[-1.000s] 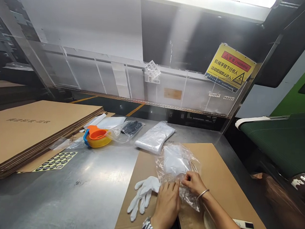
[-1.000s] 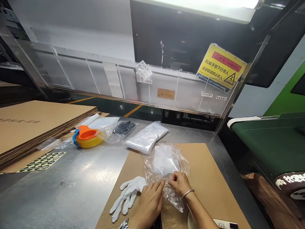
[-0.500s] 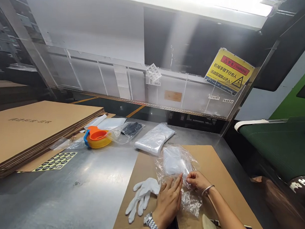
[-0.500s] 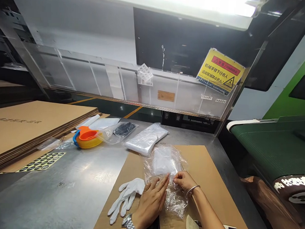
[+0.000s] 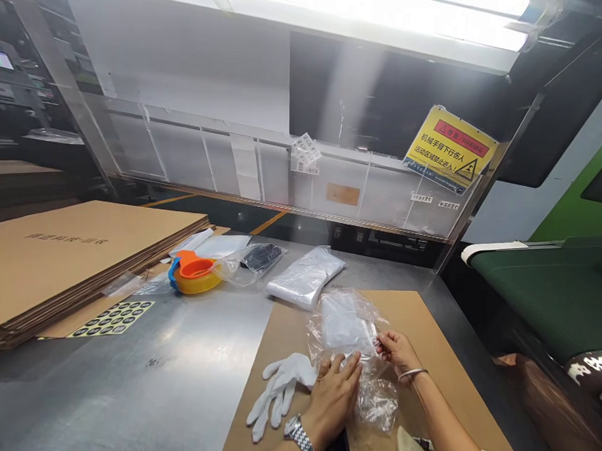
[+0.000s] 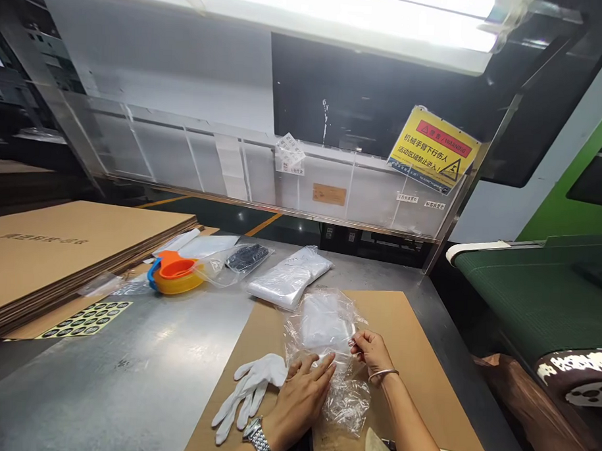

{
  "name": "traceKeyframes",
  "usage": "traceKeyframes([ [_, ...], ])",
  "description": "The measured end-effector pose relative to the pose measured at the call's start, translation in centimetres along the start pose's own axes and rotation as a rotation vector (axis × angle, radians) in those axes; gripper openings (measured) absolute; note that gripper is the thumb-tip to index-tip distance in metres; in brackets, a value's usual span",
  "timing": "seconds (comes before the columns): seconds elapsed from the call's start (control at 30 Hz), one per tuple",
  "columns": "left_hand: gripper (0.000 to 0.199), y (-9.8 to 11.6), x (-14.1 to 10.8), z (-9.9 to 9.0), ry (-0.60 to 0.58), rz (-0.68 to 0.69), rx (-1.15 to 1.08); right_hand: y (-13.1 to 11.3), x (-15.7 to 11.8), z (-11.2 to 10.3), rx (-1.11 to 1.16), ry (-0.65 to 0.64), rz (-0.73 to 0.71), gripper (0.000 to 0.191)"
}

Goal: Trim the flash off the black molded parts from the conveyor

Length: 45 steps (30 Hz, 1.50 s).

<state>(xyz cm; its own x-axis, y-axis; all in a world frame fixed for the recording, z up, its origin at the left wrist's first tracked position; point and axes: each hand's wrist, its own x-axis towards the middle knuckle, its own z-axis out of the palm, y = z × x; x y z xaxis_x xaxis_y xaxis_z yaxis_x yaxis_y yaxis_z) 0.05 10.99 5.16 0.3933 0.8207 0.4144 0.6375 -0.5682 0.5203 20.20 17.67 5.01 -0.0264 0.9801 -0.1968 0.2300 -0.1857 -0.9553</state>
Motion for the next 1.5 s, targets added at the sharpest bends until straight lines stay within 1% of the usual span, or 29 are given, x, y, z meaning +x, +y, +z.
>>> traceKeyframes([
  [0.1,0.033,0.6,0.4,-1.0,0.036,-0.023,-0.144,-0.9,-0.3,-0.1,0.011,0.046,-0.078,0.025],
  [0.17,0.033,0.9,0.8,-1.4,0.09,-0.106,-0.243,-1.6,-0.9,0.2,0.01,0.047,-0.135,0.022],
  [0.27,0.044,1.1,1.8,-1.3,0.165,-0.295,-0.391,-2.9,-2.2,1.1,0.019,0.042,-0.237,0.019],
  [0.33,0.051,1.2,2.5,-1.0,0.181,-0.392,-0.493,-3.6,-3.3,2.0,0.027,0.042,-0.301,0.02],
  [0.37,0.052,1.3,2.9,-0.9,0.182,-0.417,-0.54,-3.9,-3.8,2.5,0.028,0.042,-0.327,0.021],
  [0.43,0.048,1.5,3.3,-0.7,0.184,-0.429,-0.606,-4.4,-4.9,3.2,0.018,0.047,-0.369,0.025],
  [0.53,0.038,1.6,3.2,-0.8,0.232,-0.41,-0.605,-4.8,-6.3,3.9,-0.04,0.084,-0.416,0.028],
  [0.67,0.032,1.7,1.9,-2.0,0.382,-0.348,-0.446,-5.3,-8.5,4.4,-0.219,0.174,-0.495,0.025],
  [0.73,0.032,1.7,0.9,-2.8,0.434,-0.261,-0.324,-5.6,-9.8,4.9,-0.331,0.182,-0.555,0.022],
  [0.77,0.032,1.6,0.4,-3.1,0.442,-0.2,-0.262,-5.6,-10.4,5.2,-0.384,0.17,-0.586,0.022],
  [0.87,0.026,1.1,-1.2,-4.0,0.417,-0.023,-0.098,-5.3,-12.2,6.5,-0.518,0.132,-0.638,0.024],
  [0.93,0.025,0.3,-2.3,-4.7,0.41,0.03,0.004,-4.4,-13.2,7.4,-0.582,0.17,-0.614,0.023],
  [1.07,0.025,-1.4,-5.0,-6.1,0.416,-0.005,0.197,-1.1,-15.1,9.1,-0.679,0.296,-0.463,0.02],
  [1.17,0.024,-1.9,-7.3,-6.8,0.349,-0.033,0.305,1.5,-16.5,9.6,-0.714,0.291,-0.366,0.013],
  [1.27,0.023,-1.8,-9.3,-7.1,0.29,-0.059,0.373,2.8,-18.2,8.5,-0.699,0.252,-0.297,0.013],
  [1.37,0.024,-1.3,-10.5,-7.0,0.263,-0.091,0.401,2.6,-20.6,6.9,-0.654,0.166,-0.255,0.026],
  [1.43,0.024,-0.5,-10.8,-6.7,0.243,-0.098,0.393,2.1,-22.3,6.4,-0.599,0.079,-0.226,0.033],
  [1.5,0.024,0.4,-10.8,-6.1,0.217,-0.084,0.36,1.8,-23.9,6.7,-0.494,-0.029,-0.158,0.035],
])
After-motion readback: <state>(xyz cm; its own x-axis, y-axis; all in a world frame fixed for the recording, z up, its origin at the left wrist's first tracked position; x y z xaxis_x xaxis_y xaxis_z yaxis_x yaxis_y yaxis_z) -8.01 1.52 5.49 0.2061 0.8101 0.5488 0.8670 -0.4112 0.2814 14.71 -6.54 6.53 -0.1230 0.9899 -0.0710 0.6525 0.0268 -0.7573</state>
